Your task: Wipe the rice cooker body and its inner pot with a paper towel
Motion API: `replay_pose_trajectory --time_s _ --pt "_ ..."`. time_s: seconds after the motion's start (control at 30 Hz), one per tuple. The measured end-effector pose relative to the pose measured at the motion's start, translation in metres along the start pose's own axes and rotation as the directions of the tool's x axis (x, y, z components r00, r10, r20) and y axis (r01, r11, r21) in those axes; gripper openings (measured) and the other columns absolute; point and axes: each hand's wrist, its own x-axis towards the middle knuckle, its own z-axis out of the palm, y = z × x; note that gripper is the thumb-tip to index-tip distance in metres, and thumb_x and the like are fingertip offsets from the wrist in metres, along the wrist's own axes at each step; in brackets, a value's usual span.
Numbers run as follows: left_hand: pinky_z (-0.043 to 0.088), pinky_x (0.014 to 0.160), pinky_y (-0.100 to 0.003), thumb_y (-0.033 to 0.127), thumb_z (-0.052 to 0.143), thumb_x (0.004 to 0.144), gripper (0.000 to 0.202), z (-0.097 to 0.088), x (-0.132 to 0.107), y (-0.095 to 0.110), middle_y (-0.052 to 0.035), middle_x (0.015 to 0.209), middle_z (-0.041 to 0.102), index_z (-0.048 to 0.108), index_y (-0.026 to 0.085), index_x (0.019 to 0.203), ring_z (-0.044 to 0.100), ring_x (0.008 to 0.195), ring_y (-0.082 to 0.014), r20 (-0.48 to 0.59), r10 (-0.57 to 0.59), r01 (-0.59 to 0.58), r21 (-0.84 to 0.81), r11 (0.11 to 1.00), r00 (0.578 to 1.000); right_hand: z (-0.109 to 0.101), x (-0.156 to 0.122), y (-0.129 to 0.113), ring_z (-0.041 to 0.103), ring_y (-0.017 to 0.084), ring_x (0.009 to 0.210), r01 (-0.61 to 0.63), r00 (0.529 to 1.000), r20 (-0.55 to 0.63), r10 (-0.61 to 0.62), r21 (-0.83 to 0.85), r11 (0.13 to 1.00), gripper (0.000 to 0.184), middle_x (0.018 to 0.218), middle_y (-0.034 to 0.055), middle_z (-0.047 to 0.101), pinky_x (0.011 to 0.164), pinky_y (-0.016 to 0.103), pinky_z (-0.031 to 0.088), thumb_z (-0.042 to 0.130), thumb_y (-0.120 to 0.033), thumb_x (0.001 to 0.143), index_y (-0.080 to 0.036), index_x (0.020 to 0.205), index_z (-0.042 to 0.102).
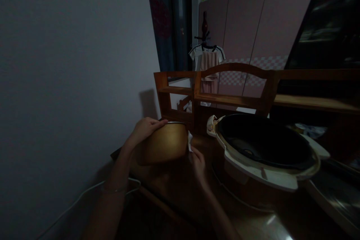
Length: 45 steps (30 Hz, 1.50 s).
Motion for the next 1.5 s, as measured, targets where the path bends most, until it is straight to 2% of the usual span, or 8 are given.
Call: replay_pose_trajectory --time_s 0.17,0.3,0.67,0.87,1.0,1.1,1.3,1.5 --pt "0.029 0.055 -0.028 0.083 0.049 0.085 0.075 -0.001 -0.003 0.006 -0.0045 0.064 0.065 0.079 0.015 0.073 0.054 0.063 -0.0176 0.017 -0.022 0.022 -0.024 0.999 1.000 0.002 -0.006 -0.040 0.066 0.029 0.132 -0.004 0.996 0.090 0.005 -0.006 1.000 0.042 0.133 0.0055 0.075 0.117 0.047 0.048 0.056 -0.035 0.094 -0.023 0.128 0.077" --pt "0.027 0.056 -0.029 0.083 0.048 0.086 0.075 -0.002 -0.002 0.010 -0.0046 0.063 0.062 0.075 0.015 0.067 0.052 0.061 -0.0166 0.026 -0.004 0.004 0.009 1.000 1.000 0.012 -0.013 -0.064 0.055 0.023 0.146 0.105 0.972 0.218 -0.092 -0.050 0.993 0.046 0.149 0.0021 0.063 0.127 0.043 0.035 0.050 -0.028 0.099 -0.025 0.141 0.068" --pt "0.026 0.056 -0.029 0.083 0.047 0.086 0.074 -0.002 -0.002 0.010 -0.0031 0.059 0.057 0.070 0.016 0.062 0.050 0.060 -0.0161 0.037 0.009 -0.010 0.020 1.000 0.999 0.006 -0.036 -0.032 0.040 0.019 0.155 0.398 0.866 0.384 -0.320 -0.143 0.906 0.069 0.165 -0.0036 0.043 0.130 0.045 0.031 0.037 -0.004 0.096 -0.035 0.157 0.048" --pt "0.027 0.056 -0.029 0.084 0.046 0.086 0.075 -0.002 -0.002 0.012 -0.0042 0.060 0.059 0.072 0.017 0.064 0.053 0.061 -0.0176 0.035 -0.008 0.006 0.031 0.999 0.999 -0.005 -0.056 -0.016 0.046 0.020 0.151 0.247 0.937 0.277 -0.213 -0.092 0.965 0.062 0.160 -0.0006 0.051 0.128 0.045 0.034 0.042 -0.009 0.095 -0.032 0.151 0.057" --pt "0.028 0.056 -0.029 0.085 0.046 0.086 0.077 -0.002 -0.003 0.010 -0.0047 0.061 0.062 0.075 0.017 0.066 0.055 0.060 -0.0181 0.028 -0.032 0.031 0.032 0.999 0.999 -0.006 -0.058 -0.008 0.054 0.026 0.146 -0.005 0.994 0.108 0.004 0.009 1.000 0.045 0.152 0.0063 0.061 0.125 0.049 0.038 0.053 -0.030 0.098 -0.024 0.139 0.070" --pt "0.029 0.056 -0.029 0.086 0.045 0.085 0.078 -0.002 -0.003 0.008 -0.0055 0.063 0.066 0.078 0.017 0.069 0.059 0.062 -0.0194 0.015 -0.043 0.043 0.025 0.999 0.999 -0.004 -0.046 0.001 0.065 0.031 0.134 -0.139 0.990 -0.002 0.140 0.056 0.989 0.042 0.138 0.0093 0.072 0.117 0.051 0.048 0.060 -0.041 0.094 -0.021 0.125 0.079" --pt "0.030 0.057 -0.030 0.083 0.045 0.087 0.075 0.002 -0.005 0.009 -0.0052 0.062 0.065 0.077 0.019 0.067 0.057 0.062 -0.0198 0.027 0.032 -0.033 0.057 0.998 0.999 0.005 -0.004 0.017 0.075 0.031 0.112 -0.146 0.987 -0.055 0.150 0.060 0.987 0.047 0.114 0.0102 0.082 0.101 0.046 0.058 0.061 -0.052 0.084 -0.019 0.108 0.083" --pt "0.031 0.061 -0.030 0.080 0.044 0.090 0.072 0.006 -0.010 0.017 -0.0051 0.067 0.068 0.079 0.021 0.070 0.059 0.065 -0.0203 0.045 0.038 -0.042 0.102 0.994 0.998 0.016 0.008 -0.022 0.062 0.029 0.137 -0.047 0.998 0.038 0.046 0.024 0.999 0.049 0.141 0.0086 0.071 0.120 0.046 0.043 0.055 -0.040 0.092 -0.020 0.131 0.075"
